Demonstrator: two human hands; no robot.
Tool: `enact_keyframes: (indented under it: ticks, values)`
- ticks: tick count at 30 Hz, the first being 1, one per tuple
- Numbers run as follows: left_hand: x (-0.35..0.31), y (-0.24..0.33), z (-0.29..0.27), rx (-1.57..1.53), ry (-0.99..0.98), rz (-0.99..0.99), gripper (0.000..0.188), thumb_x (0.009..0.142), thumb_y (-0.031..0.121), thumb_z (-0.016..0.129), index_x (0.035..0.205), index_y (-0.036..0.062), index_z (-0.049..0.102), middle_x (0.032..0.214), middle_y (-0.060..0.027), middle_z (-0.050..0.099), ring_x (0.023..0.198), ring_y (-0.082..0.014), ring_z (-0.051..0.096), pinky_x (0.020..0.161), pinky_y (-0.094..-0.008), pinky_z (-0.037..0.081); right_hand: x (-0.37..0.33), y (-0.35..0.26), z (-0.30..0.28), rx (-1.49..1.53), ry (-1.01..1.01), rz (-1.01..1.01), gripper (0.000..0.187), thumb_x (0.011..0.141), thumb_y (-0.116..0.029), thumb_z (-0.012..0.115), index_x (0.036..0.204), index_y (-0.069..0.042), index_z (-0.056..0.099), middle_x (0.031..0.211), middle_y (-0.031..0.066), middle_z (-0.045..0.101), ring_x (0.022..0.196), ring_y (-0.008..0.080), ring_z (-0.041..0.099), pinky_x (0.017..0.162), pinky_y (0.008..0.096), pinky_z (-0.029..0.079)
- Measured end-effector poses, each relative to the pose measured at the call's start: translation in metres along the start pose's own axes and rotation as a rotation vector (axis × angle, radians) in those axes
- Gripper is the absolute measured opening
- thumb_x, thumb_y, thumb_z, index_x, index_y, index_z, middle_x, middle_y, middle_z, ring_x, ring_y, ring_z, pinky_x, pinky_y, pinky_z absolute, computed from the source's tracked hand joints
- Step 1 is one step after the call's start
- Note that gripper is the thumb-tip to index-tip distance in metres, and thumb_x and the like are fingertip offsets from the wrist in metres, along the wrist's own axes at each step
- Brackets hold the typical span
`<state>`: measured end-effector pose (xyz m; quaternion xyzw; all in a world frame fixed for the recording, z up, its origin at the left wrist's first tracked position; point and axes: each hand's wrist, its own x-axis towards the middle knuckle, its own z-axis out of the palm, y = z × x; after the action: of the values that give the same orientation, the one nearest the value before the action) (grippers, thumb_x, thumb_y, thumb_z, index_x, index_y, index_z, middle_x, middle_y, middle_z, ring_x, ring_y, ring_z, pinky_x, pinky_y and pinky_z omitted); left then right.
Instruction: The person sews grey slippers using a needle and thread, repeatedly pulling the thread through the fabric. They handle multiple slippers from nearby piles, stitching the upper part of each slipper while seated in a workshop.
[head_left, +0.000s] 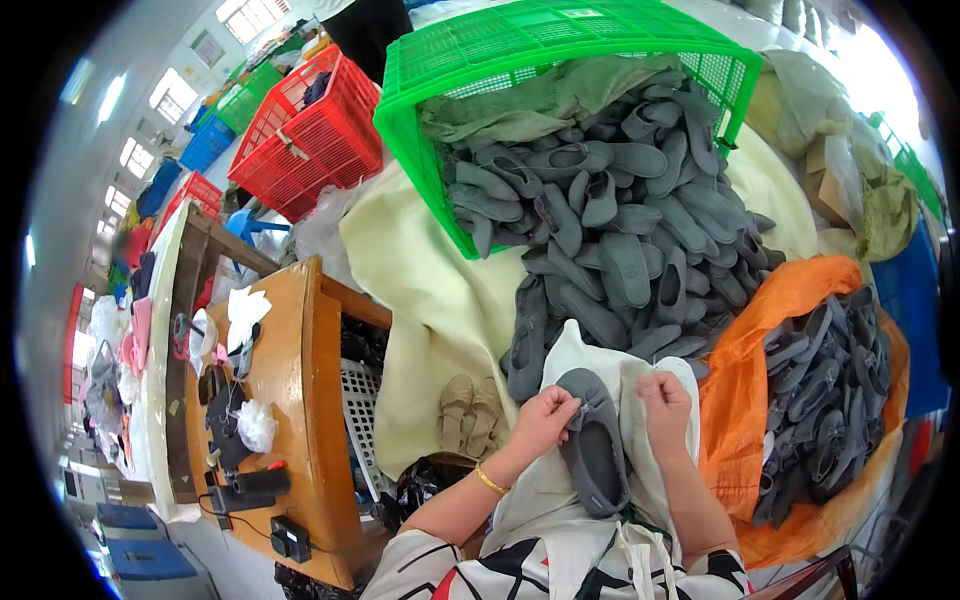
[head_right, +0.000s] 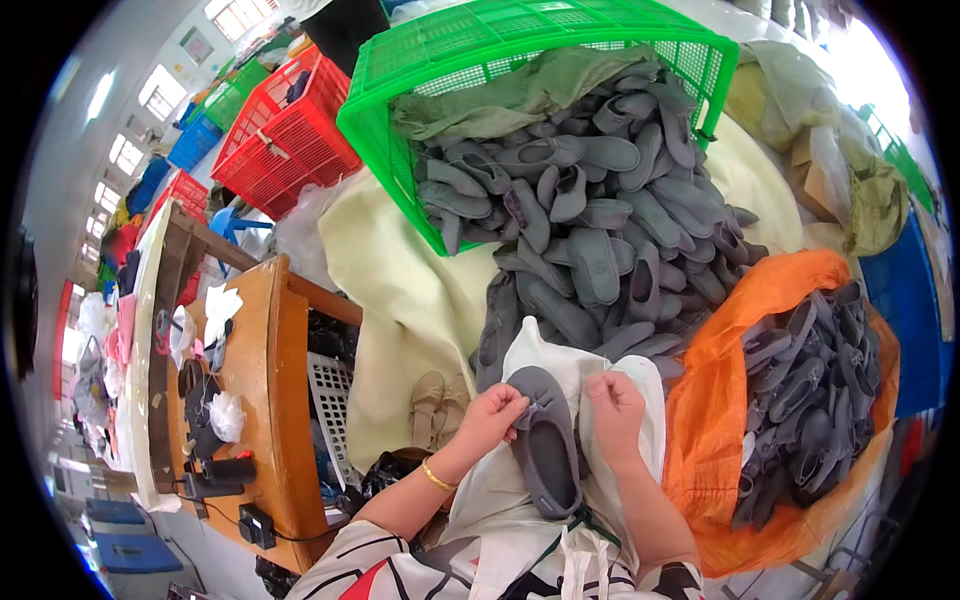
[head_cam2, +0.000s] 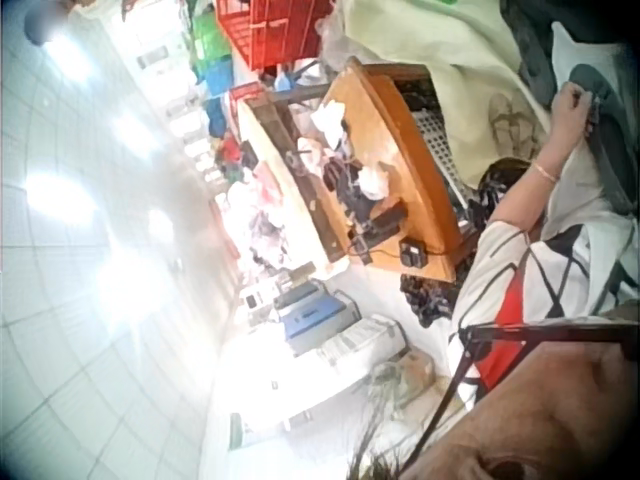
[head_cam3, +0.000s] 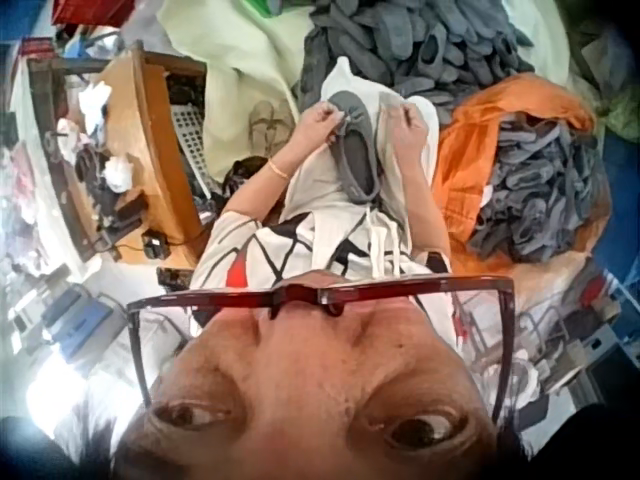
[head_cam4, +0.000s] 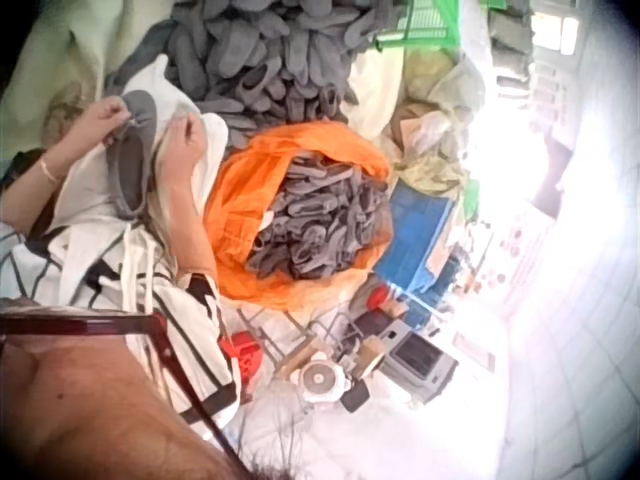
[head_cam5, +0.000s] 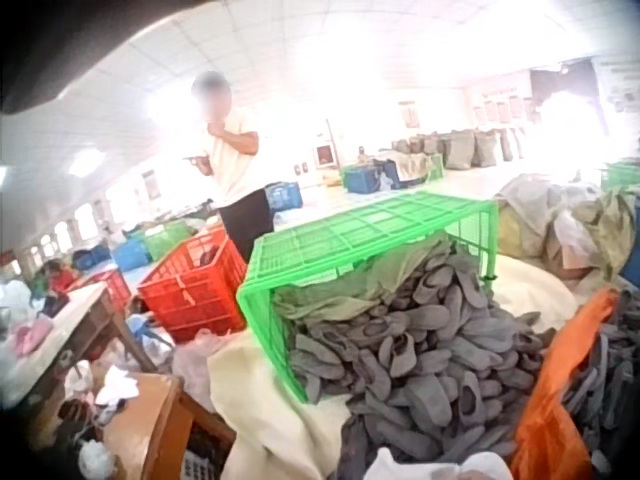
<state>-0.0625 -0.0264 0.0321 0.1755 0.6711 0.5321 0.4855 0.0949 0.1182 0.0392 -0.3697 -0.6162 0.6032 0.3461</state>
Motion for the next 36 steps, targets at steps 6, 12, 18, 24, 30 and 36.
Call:
enact_keyframes:
  ticks: [6,12,18,24,30,36]
  values:
    - [0.01,-0.018,0.001,0.38,0.122,0.344,0.022,0.093,0.022,0.066,0.088,0.0019,0.061,0.069,-0.0129,0.061,0.063,-0.0192,0.06,0.06,-0.0354,0.048,-0.01,-0.005,0.032,1.081,-0.041,0.531,0.039,0.107,-0.035,0.043,0.076,-0.012,0.045,0.071,0.0009,0.046,0.067,0.0177,0.05,0.081,0.0417,0.05]
    - [0.009,-0.018,-0.004,0.402,0.167,0.34,0.021,0.095,0.02,0.064,0.088,0.0015,0.058,0.072,-0.0146,0.062,0.064,-0.0256,0.059,0.061,-0.0351,0.048,-0.045,-0.015,0.009,0.98,-0.109,0.521,0.042,0.106,-0.031,0.043,0.068,-0.015,0.038,0.059,-0.0023,0.03,0.057,0.0136,0.031,0.063,0.0317,0.034]
    - [0.011,-0.023,-0.008,0.372,0.11,0.323,0.023,0.098,0.022,0.065,0.087,0.0029,0.058,0.07,-0.0002,0.056,0.066,-0.0065,0.048,0.061,-0.0239,0.043,-0.051,-0.021,0.01,0.915,0.001,0.493,0.041,0.105,-0.03,0.044,0.068,-0.014,0.038,0.059,-0.0031,0.028,0.055,0.0126,0.03,0.066,0.0343,0.038]
    - [0.007,-0.018,-0.005,0.499,0.16,0.389,0.025,0.098,0.024,0.064,0.088,0.0028,0.057,0.069,-0.0035,0.056,0.064,-0.0103,0.05,0.06,-0.0273,0.045,-0.068,-0.018,0.004,0.922,-0.146,0.423,0.038,0.105,-0.029,0.045,0.07,-0.014,0.038,0.062,-0.0032,0.031,0.056,0.0117,0.031,0.069,0.0357,0.04]
    - [0.007,-0.01,-0.003,0.62,0.138,0.398,0.025,0.097,0.026,0.064,0.089,0.0035,0.057,0.071,-0.0094,0.059,0.067,-0.022,0.056,0.061,-0.0346,0.047,-0.064,-0.022,0.012,0.903,-0.058,0.439,0.036,0.105,-0.028,0.047,0.072,-0.013,0.041,0.063,-0.0032,0.033,0.057,0.0114,0.035,0.074,0.035,0.043]
    - [-0.003,0.012,0.007,0.914,0.257,0.596,0.023,0.095,0.028,0.063,0.09,0.0062,0.058,0.077,-0.0118,0.062,0.082,-0.0325,0.063,0.065,-0.0427,0.049,-0.074,-0.002,0.012,0.959,-0.093,0.483,0.031,0.105,-0.028,0.048,0.079,-0.011,0.045,0.069,-0.001,0.045,0.064,0.0127,0.046,0.081,0.038,0.046]
